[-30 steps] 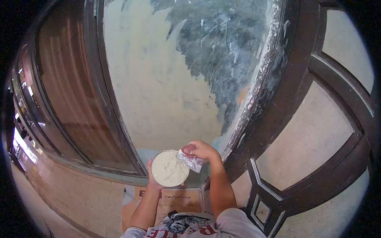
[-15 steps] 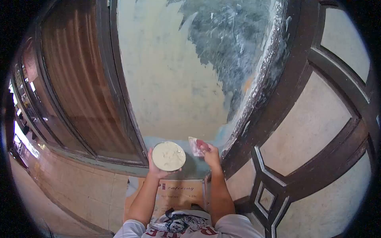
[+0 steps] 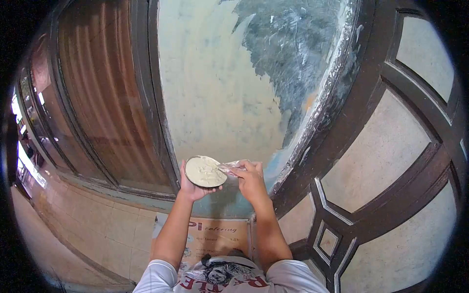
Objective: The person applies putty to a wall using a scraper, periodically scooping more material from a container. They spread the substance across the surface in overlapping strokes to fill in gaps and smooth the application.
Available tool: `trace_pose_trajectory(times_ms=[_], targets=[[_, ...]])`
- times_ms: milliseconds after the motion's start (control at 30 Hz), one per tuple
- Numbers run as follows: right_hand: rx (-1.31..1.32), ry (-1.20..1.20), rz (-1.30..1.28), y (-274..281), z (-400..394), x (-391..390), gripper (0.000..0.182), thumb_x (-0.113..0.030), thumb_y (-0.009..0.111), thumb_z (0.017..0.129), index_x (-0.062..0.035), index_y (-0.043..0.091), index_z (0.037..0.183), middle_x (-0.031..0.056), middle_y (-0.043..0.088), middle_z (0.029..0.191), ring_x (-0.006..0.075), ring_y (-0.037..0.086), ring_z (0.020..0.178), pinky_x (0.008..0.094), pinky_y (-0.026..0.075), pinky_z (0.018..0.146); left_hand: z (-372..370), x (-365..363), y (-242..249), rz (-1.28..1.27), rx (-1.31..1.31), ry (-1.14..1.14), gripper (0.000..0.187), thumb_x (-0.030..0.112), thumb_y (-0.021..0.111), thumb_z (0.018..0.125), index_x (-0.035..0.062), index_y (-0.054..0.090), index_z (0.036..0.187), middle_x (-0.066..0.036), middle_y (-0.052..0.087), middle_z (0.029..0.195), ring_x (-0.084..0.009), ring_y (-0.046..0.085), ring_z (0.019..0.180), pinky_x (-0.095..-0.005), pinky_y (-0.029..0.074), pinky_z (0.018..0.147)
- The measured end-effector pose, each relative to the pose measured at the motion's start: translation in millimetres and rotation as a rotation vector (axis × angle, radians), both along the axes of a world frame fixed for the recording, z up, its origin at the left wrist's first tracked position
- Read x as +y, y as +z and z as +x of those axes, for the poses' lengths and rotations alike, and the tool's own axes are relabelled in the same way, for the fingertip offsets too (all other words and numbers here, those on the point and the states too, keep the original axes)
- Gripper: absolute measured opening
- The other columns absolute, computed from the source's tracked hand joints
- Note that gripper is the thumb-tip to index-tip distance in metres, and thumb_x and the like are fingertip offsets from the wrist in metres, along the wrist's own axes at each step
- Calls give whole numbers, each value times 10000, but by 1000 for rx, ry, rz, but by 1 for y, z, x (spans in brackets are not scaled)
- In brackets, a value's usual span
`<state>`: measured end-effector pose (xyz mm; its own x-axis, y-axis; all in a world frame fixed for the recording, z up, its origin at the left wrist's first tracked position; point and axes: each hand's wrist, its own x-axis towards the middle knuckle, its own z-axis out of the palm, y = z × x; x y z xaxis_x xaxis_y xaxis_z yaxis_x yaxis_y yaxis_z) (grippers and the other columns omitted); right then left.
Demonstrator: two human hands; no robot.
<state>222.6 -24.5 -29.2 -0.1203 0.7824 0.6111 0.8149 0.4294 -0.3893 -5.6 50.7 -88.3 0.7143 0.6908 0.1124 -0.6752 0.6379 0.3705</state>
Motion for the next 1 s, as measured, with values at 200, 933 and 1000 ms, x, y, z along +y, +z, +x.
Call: trace_pose_trajectory(times_ms=[200,933,1000], targets=[[18,-18,21,20,-3,-6,546,132,611,774,-188,797,1175,68,647,1193,346,492,1136,404,457,1006,0,4,19,63,14,-14,1182,974,223,816,40,437,1508,-308,590,1359,-573,664,987,-543,603,687],[-188,-19,116,82,15,-73,565,108,590,697,-230,822,1087,39,657,1190,363,479,1137,440,433,1029,17,-37,78,191,-52,-129,1153,960,261,828,76,385,1558,-300,575,1391,-566,687,921,-547,633,626],[-177,-15,116,81,16,-72,552,102,597,703,-227,823,1083,47,654,1194,369,481,1143,446,435,1034,17,-38,78,188,-44,-133,1153,960,261,827,76,387,1557,-300,574,1393,-567,686,921,-549,633,625]])
